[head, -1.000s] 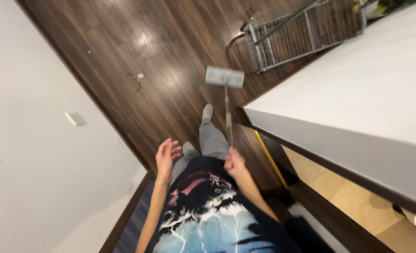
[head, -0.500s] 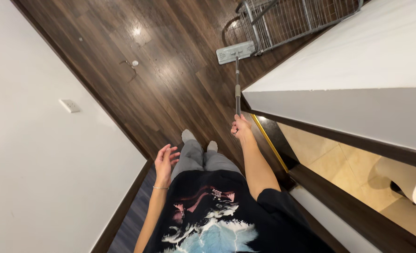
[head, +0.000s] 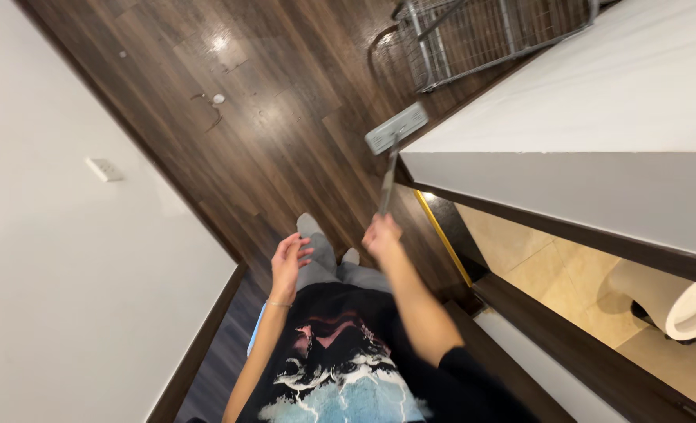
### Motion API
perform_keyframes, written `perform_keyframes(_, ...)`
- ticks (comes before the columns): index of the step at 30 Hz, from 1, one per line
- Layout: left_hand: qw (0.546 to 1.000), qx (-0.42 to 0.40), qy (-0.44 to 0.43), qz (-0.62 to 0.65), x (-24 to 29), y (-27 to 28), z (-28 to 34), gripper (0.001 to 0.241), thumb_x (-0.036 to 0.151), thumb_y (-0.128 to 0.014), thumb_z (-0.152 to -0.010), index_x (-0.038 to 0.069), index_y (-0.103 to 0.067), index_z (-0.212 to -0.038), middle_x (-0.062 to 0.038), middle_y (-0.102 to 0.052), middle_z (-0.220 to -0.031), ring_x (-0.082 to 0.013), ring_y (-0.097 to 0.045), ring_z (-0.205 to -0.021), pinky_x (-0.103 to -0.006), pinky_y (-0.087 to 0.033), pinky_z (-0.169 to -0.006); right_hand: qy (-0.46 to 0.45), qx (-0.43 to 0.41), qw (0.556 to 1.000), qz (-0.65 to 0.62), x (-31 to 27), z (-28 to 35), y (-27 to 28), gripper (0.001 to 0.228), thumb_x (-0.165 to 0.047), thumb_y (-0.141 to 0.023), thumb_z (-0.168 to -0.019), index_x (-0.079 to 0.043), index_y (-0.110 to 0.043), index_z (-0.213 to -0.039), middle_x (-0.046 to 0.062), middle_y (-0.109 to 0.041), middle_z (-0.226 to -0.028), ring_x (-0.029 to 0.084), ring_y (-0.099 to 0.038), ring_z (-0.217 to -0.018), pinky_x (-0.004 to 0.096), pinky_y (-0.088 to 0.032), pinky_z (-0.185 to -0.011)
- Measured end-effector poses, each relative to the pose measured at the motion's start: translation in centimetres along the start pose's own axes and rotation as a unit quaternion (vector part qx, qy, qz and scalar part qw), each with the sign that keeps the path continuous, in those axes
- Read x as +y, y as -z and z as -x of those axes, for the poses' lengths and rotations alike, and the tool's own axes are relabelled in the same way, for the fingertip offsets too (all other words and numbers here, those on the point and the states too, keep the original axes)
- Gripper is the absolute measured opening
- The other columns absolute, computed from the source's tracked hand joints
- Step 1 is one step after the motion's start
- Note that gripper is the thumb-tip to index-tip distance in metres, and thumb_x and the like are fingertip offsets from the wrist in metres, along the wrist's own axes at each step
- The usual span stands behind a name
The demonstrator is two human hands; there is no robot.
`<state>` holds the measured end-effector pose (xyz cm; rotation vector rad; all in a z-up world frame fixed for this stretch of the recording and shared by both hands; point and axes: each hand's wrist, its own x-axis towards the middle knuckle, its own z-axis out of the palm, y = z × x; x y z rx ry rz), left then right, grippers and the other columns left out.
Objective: The person mops the wooden floor in a bedroom using a flat mop and a spin mop bucket. They move a wire rack to access the area underneath, mop around the bed and nightstand, and repeatedly wring the mop in the bucket before continuing.
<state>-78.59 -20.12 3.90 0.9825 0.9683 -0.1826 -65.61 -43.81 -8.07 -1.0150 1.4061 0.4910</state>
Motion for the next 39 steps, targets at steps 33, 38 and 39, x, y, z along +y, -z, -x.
perform_keyframes(33, 0.974, 0.189, -0.036, 0.120, 2.7, -5.6, -2.0, 0.037, 0.025, -0.053, -0.104, 0.005, -0.059, -0.135, -0.009, -0.073, -0.119, -0.0157, -0.071, -0.098, -0.0292, -0.055, -0.078, -0.178, -0.351, 0.876, 0.277, -23.3, -3.8, -21.4, 0.051, -0.045, -0.061, -0.104, -0.016, -0.038, -0.067, -0.003, -0.032, -0.050, 0.010, -0.031, -0.035, 0.026, -0.021, -0.030)
perform_keyframes(38, 0.979, 0.155, -0.053, 0.124, 2.4, -12.3, -3.7, 0.037, 0.023, -0.054, -0.103, 0.004, -0.059, -0.134, -0.009, -0.073, -0.119, -0.0153, -0.071, -0.098, -0.0291, -0.055, -0.078, -0.090, -0.317, 0.890, 0.314, -19.7, -6.5, -24.5, 0.025, -0.027, -0.059, -0.106, -0.028, -0.041, -0.087, -0.005, -0.038, -0.059, 0.006, -0.034, -0.042, 0.022, -0.020, -0.034)
perform_keyframes(39, 0.980, 0.146, -0.052, 0.122, 2.2, -13.1, -3.9, 0.037, 0.023, -0.055, -0.103, 0.003, -0.060, -0.133, -0.009, -0.073, -0.119, -0.0156, -0.071, -0.097, -0.0294, -0.055, -0.078, -0.074, -0.289, 0.892, 0.339, -18.3, -6.4, -22.7, 0.024, -0.032, -0.057, -0.106, -0.027, -0.043, -0.087, -0.004, -0.039, -0.058, 0.007, -0.034, -0.041, 0.024, -0.021, -0.034)
